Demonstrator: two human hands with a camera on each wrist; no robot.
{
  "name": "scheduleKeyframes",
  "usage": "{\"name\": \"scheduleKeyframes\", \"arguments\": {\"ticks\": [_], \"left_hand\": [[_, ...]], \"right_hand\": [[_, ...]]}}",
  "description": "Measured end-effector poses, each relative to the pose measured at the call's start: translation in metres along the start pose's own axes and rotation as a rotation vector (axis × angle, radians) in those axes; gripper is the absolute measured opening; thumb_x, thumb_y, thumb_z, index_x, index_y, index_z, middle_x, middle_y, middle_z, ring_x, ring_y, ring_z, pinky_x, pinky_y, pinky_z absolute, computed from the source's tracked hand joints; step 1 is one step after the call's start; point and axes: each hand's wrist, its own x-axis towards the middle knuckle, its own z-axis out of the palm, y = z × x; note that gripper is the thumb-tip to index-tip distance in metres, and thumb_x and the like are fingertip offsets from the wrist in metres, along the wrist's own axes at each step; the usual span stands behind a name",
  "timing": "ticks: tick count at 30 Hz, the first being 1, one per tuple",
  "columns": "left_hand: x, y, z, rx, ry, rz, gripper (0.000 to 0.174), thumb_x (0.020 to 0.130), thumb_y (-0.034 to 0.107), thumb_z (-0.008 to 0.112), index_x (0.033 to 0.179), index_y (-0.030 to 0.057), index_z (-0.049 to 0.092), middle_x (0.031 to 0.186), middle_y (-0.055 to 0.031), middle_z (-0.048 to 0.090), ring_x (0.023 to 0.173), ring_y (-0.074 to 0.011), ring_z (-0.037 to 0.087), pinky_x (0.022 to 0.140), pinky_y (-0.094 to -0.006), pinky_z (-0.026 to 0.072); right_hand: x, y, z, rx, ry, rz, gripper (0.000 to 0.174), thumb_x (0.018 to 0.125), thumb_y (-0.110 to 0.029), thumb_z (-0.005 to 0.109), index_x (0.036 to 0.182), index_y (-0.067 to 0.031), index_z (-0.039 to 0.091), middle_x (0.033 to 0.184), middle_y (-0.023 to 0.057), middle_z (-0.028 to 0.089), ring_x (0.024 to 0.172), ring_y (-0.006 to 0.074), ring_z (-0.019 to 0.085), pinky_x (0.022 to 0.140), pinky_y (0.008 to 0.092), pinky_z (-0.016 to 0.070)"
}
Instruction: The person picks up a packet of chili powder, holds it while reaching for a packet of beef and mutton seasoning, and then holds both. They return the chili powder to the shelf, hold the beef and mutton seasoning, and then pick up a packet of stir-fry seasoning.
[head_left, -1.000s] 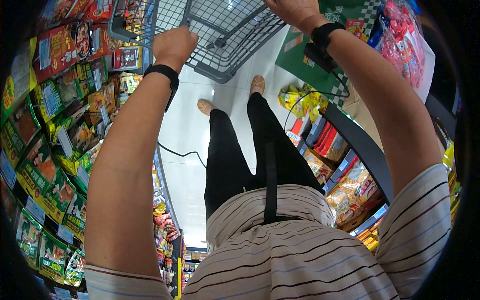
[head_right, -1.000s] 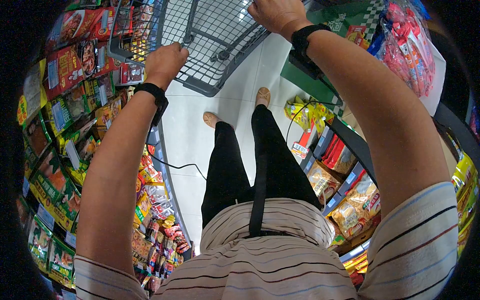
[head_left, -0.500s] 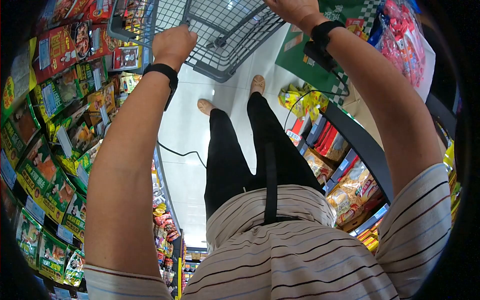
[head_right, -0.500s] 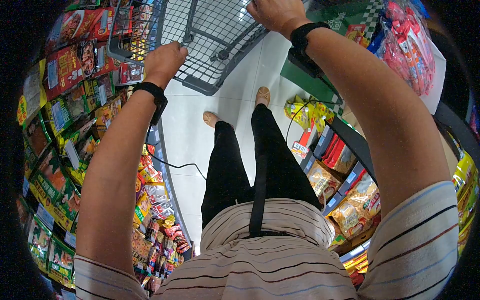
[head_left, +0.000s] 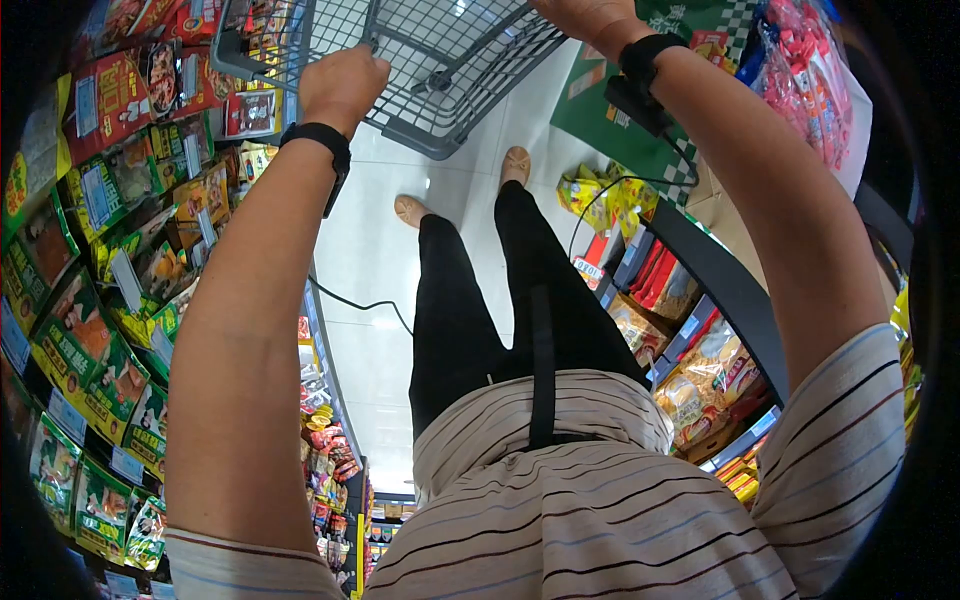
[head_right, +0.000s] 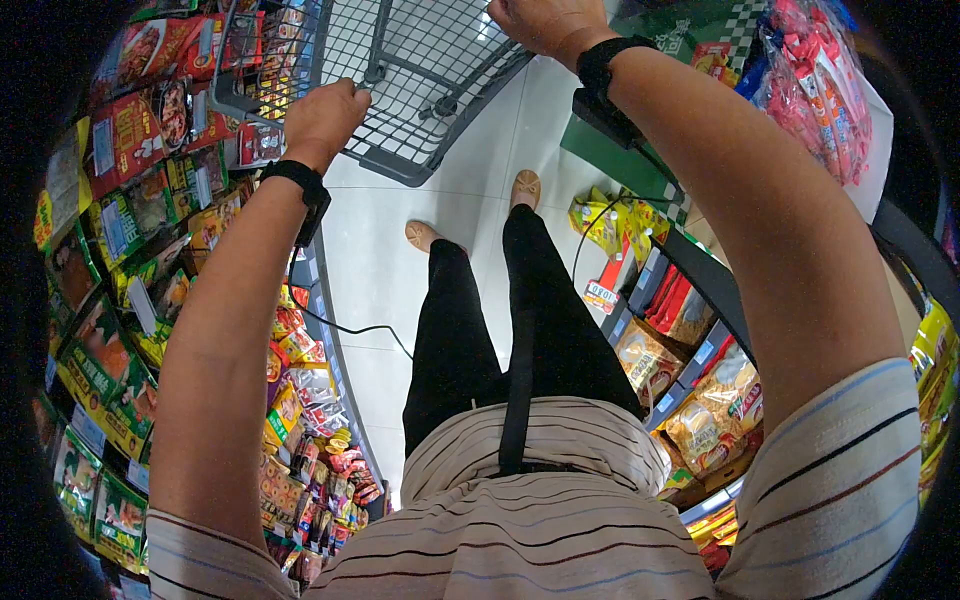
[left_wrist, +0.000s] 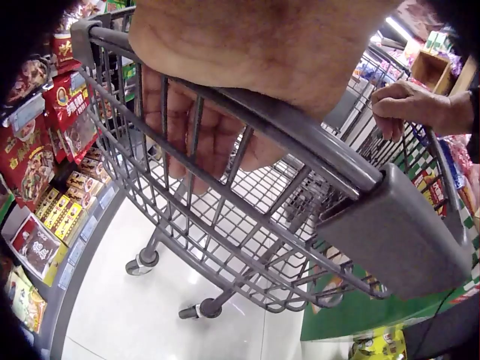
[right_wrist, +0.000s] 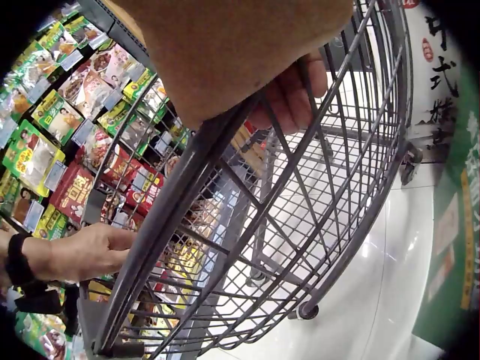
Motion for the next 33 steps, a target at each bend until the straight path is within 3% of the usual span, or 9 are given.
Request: {"name": "scheduleKeyframes", "arguments": {"ticks": [17,20,26,30,33], "left_hand": [[-0.016,0.005,-0.003,-0.053,-0.018,0.001,0.047,0.093,0.045,0.045,0.106,0.009,0.072,0.107,-0.0186,0.072,0.101,-0.039,0.067,0.089,-0.0496,0.0512],[-0.024,0.012,-0.01,-0.052,-0.046,-0.024,0.043,0.091,0.04,0.043,0.111,0.0133,0.071,0.108,-0.0187,0.072,0.103,-0.0374,0.067,0.092,-0.0476,0.0503],[-0.035,0.0,-0.002,-0.086,-0.04,0.082,0.04,0.091,0.038,0.046,0.11,0.0127,0.07,0.105,-0.0198,0.072,0.101,-0.0398,0.067,0.091,-0.0494,0.0499],[-0.036,-0.014,0.005,-0.177,0.1,0.216,0.035,0.095,0.035,0.048,0.1,0.0091,0.07,0.098,-0.0178,0.072,0.098,-0.0386,0.066,0.091,-0.0498,0.0482],[-0.037,-0.031,-0.003,0.082,0.271,0.295,0.035,0.098,0.033,0.046,0.093,0.0066,0.069,0.093,-0.016,0.071,0.096,-0.0355,0.064,0.091,-0.0477,0.0454]], "right_hand": [[-0.011,-0.003,-0.001,0.009,-0.006,0.002,0.036,0.094,-0.033,0.049,0.083,-0.0047,0.069,0.073,0.0172,0.069,0.069,0.035,0.068,0.066,0.0462,0.0531],[-0.015,-0.004,-0.001,0.005,-0.014,0.005,0.036,0.094,-0.033,0.049,0.081,-0.0049,0.068,0.073,0.0169,0.069,0.068,0.0349,0.068,0.065,0.0461,0.0531],[-0.023,-0.005,0.003,0.023,0.024,-0.017,0.036,0.093,-0.033,0.05,0.078,-0.0056,0.067,0.072,0.0166,0.069,0.069,0.035,0.069,0.065,0.0455,0.0544],[-0.03,-0.004,0.004,0.021,0.035,-0.026,0.036,0.093,-0.033,0.05,0.078,-0.0055,0.067,0.073,0.0164,0.07,0.069,0.0347,0.069,0.066,0.0453,0.0549],[-0.031,-0.004,0.005,0.021,0.04,-0.029,0.036,0.093,-0.033,0.05,0.079,-0.0054,0.068,0.074,0.0166,0.07,0.069,0.0345,0.069,0.066,0.0453,0.055]]}}
